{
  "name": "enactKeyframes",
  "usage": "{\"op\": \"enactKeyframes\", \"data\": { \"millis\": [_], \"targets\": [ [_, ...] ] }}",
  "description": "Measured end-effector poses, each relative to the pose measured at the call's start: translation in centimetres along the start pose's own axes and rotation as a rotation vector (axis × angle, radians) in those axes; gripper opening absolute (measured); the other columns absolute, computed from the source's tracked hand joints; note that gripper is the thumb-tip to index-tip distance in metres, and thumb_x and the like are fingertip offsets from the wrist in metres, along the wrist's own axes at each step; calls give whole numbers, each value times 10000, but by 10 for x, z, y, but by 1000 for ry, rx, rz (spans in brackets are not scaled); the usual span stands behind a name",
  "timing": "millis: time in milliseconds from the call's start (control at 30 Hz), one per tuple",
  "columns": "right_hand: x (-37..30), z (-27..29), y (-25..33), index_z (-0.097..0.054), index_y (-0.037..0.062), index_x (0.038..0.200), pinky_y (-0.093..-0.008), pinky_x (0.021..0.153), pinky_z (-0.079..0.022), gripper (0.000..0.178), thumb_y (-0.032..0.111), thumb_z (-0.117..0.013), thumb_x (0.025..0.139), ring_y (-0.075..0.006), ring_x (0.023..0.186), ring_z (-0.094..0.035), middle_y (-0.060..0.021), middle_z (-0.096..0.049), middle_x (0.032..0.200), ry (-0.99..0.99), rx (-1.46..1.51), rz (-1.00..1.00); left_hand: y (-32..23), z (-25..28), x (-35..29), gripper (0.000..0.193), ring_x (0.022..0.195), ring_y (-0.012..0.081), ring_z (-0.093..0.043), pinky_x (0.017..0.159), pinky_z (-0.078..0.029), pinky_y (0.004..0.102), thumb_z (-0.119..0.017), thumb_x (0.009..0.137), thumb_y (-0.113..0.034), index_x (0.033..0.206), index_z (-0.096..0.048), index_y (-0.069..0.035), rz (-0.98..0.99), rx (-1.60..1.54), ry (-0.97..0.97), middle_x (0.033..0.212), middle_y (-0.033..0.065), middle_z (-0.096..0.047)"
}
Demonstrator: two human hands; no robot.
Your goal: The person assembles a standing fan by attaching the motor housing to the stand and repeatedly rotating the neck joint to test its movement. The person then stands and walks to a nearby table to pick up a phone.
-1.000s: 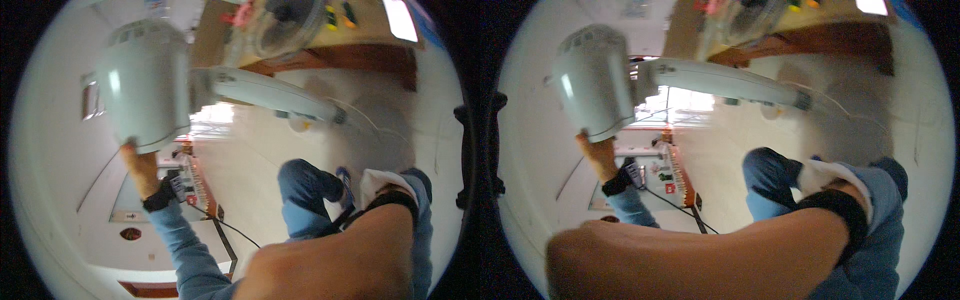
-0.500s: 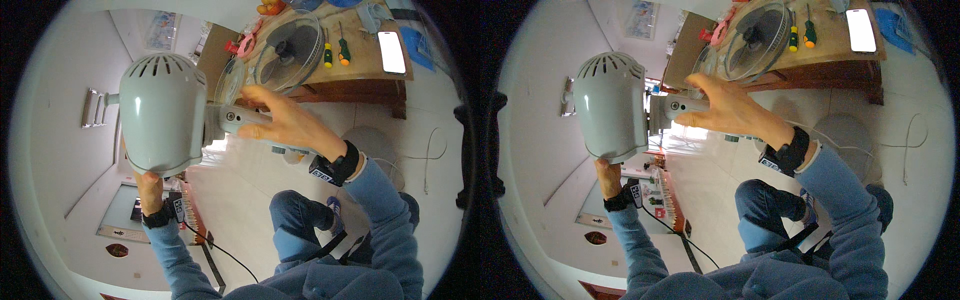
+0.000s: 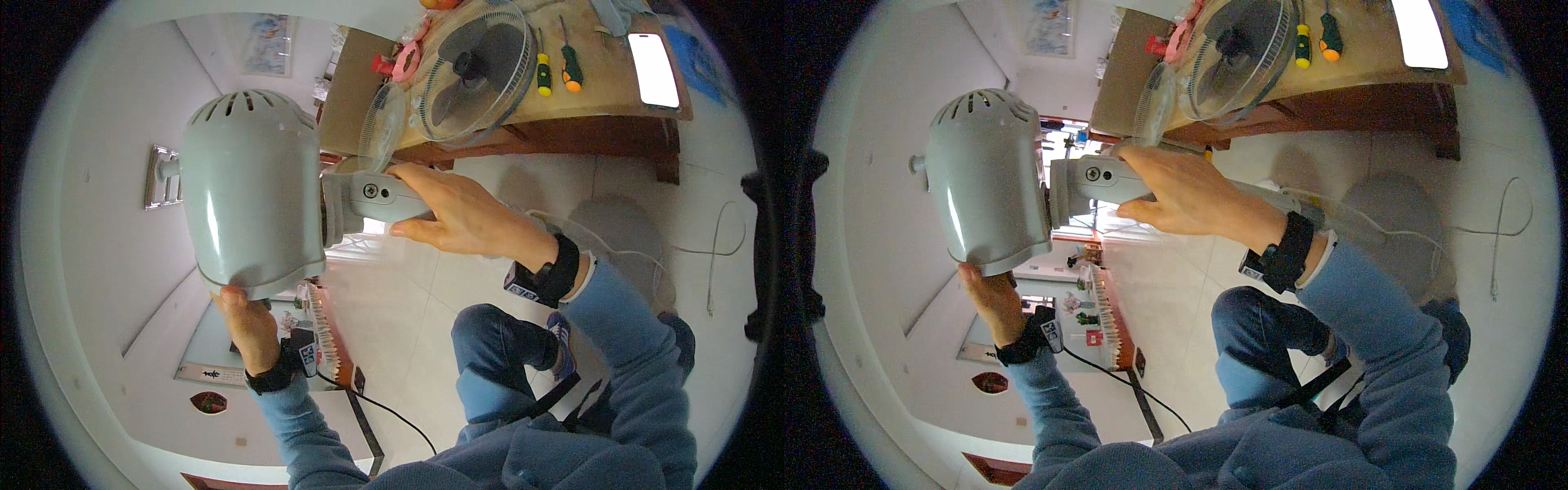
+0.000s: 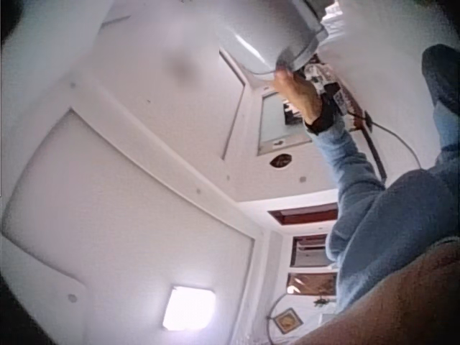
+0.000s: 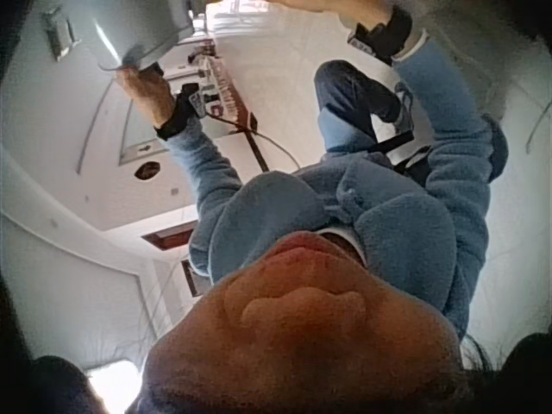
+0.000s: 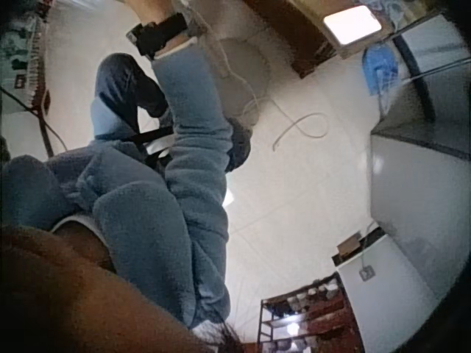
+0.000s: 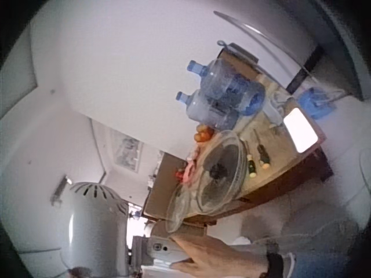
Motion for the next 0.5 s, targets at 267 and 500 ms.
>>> {"op": "enactKeyframes", "data": {
  "millis": [267,500],
  "targets": [
    [-12,-9,-4,-456,8,1239,-414,825,-475,566,263,-708,801,-366,993,-592,-215,-591,1109,-7,1,26,-9,-5,-4,966,1137,246,-487,862,-443,379,-661,722,-661,1379,-329,-36,16,-35,349,1281,132,-463],
    [-17,-3,-4,-453,7,1236,-425,826,-469,541,245,-695,814,-375,999,-587,-220,-588,1109,-57,-28,63,5,-5,5,1278,1247,227,-407,995,-378,383,-764,506,-732,1427,-253,-8,-65,147,356,1360,131,-414]
  ]
}}
Point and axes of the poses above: each hand's wrist, its own x-axis towards the middle knuckle, its own z-axis out of the back of the hand, y = z × x, the point moved 7 cm from there along x, towards the middle knuckle
